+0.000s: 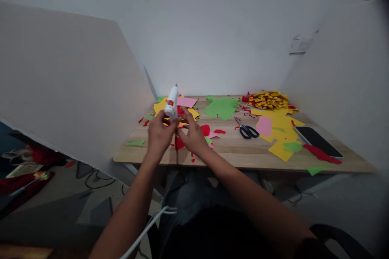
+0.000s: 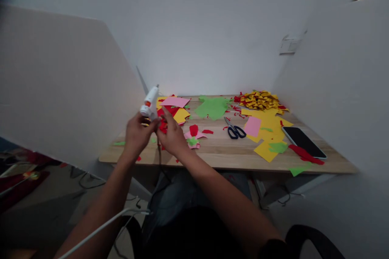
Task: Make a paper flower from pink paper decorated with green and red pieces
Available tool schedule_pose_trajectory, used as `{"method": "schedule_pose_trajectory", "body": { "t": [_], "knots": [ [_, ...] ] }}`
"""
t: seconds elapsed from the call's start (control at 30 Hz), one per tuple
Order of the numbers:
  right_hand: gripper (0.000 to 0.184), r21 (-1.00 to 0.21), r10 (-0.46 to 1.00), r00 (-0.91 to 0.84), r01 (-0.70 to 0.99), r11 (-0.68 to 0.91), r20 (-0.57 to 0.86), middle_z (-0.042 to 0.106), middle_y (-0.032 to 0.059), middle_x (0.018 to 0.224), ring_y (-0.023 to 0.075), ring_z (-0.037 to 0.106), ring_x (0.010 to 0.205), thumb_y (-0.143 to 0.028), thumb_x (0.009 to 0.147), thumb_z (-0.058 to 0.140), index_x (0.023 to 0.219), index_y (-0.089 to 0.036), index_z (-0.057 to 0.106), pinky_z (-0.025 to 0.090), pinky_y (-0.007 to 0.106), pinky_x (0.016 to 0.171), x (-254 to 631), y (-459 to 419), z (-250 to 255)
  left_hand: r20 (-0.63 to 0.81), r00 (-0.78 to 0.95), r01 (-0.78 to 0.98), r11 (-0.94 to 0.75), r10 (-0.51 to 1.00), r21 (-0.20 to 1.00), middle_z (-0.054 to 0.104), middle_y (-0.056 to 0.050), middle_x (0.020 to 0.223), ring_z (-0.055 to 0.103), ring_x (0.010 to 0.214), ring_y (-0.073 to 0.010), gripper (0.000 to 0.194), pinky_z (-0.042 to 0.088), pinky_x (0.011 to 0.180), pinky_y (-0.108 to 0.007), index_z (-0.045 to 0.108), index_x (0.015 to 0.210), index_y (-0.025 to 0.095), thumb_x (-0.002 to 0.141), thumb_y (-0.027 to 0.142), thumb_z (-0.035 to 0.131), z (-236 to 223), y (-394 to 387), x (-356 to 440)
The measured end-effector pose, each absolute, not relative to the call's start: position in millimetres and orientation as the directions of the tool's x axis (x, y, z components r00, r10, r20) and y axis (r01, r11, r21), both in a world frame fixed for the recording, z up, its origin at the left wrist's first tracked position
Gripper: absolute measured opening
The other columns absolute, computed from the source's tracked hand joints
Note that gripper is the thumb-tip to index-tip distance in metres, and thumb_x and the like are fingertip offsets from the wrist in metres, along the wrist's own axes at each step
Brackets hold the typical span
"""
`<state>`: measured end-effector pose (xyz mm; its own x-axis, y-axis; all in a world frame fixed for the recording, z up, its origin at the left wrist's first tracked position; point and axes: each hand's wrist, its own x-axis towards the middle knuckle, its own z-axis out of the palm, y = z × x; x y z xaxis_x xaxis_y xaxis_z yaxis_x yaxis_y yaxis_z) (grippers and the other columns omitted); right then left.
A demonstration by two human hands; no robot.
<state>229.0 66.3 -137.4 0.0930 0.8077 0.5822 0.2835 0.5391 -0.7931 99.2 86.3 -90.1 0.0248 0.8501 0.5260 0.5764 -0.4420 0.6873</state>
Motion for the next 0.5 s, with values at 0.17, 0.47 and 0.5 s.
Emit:
{"method": "schedule_pose_trajectory", "body": {
  "t": [0.17, 0.47, 0.5],
  "knots": [
    [0.035, -0.779, 0.853, 0.221, 0.557, 0.288, 0.473, 0.072, 0.0076, 0.106, 0.0175, 0.066, 0.086, -0.024, 0.089, 0.053, 0.122, -0.018, 0.063, 0.052, 0.029, 0.084, 289.2, 76.2, -147.6, 0.729, -0.153, 0.893, -0.222, 0.667, 0.391, 0.073, -0.003, 0.09, 0.064, 0.08, -0.0217, 0.038, 0.05, 0.082, -0.035, 0.07, 0.11, 0.022, 0.084, 0.049, 0.066, -46.7, 97.7, 35.9],
    [0.032, -0.474, 0.842, 0.431, 0.845, -0.249, 0.326, 0.069, 0.0172, 0.113, 0.028, 0.061, 0.111, -0.022, 0.093, 0.048, 0.114, -0.011, 0.07, 0.041, 0.036, 0.098, 393.3, 68.3, -215.8, 0.273, -0.103, 0.87, -0.046, 0.956, 0.49, 0.075, -0.01, 0.1, 0.067, 0.087, -0.0254, 0.04, 0.046, 0.071, -0.029, 0.07, 0.109, 0.018, 0.085, 0.046, 0.056, -140.5, 174.9, -25.1],
    [0.033, -0.458, 0.844, 0.435, 0.848, -0.267, 0.315, 0.069, 0.0183, 0.114, 0.0285, 0.06, 0.111, -0.022, 0.094, 0.048, 0.115, -0.011, 0.07, 0.04, 0.036, 0.099, 395.5, 66.6, -221.6, 0.223, -0.092, 0.856, -0.037, 0.97, 0.515, 0.075, -0.011, 0.103, 0.068, 0.09, -0.0252, 0.039, 0.046, 0.072, -0.028, 0.07, 0.108, 0.017, 0.084, 0.044, 0.056, -151.5, 178.6, -27.0]
  ]
}}
